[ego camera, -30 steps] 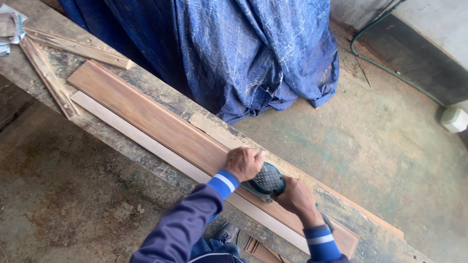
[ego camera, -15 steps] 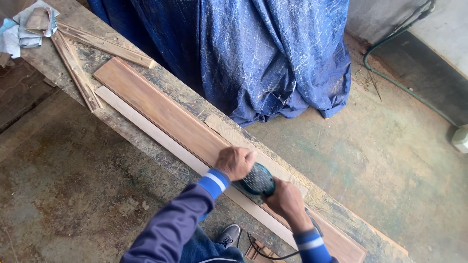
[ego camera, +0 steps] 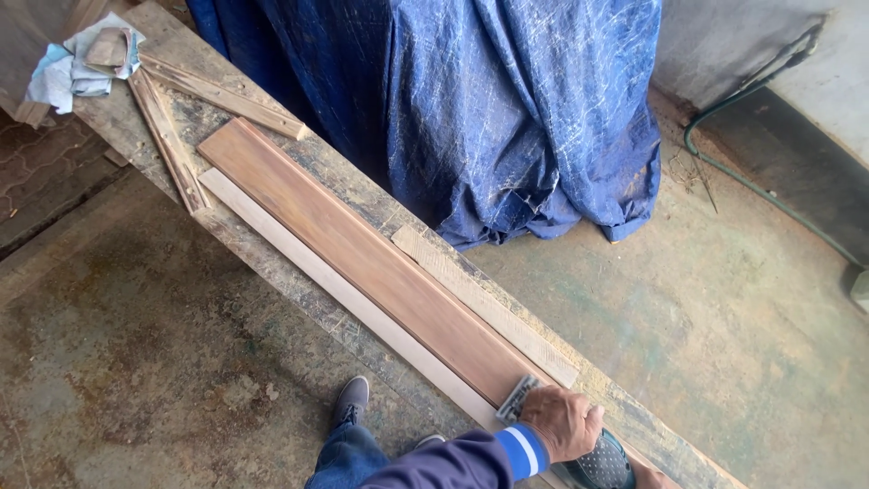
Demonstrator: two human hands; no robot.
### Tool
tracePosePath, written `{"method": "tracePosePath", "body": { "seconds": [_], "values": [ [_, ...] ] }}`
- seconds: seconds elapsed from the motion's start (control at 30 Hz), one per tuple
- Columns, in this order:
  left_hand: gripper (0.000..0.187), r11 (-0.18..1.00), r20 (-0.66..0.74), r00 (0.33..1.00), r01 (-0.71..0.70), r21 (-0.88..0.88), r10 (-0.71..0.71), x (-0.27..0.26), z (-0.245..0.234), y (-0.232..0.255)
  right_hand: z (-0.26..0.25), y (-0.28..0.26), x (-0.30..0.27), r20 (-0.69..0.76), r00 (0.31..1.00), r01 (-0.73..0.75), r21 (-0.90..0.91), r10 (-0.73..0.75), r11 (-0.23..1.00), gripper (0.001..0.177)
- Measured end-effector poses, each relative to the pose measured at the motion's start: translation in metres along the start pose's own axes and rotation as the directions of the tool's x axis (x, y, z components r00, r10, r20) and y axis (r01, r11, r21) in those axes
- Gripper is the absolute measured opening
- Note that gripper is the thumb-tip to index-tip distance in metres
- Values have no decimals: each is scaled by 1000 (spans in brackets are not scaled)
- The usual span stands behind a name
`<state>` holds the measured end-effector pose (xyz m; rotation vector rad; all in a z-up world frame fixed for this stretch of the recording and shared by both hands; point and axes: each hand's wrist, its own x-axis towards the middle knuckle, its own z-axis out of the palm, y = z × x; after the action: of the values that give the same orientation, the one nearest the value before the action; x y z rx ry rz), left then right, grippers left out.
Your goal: The recorder sands a long wooden plank using an orbital power sander followed by manual hand sanding with sandpaper.
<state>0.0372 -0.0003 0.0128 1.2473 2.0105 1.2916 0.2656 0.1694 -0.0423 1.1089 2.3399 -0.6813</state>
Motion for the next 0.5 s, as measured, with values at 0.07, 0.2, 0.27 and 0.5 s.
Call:
{"method": "tracePosePath", "body": {
  "seconds": [0.07, 0.2, 0.27, 0.5],
  "values": [
    [48, 1000, 14, 1000, 15, -10, -15, 3, -4, 1, 7, 3, 8, -25, 1000, -8, -12, 8, 1000, 65],
    [47, 997, 149, 986, 71, 17, -72, 10, -22, -24, 13, -27, 7, -70, 997, -31, -30, 28, 999, 67],
    [43, 997, 115, 991, 58, 44, -63, 13, -47, -38, -24, -125, -9, -15, 996, -91, -72, 90, 993, 57],
    [42, 982, -10, 997, 75, 173, -75, 30, -138, -105, -32, -251, 11, -42, 996, 72, -173, -80, 982, 40]
  ]
}}
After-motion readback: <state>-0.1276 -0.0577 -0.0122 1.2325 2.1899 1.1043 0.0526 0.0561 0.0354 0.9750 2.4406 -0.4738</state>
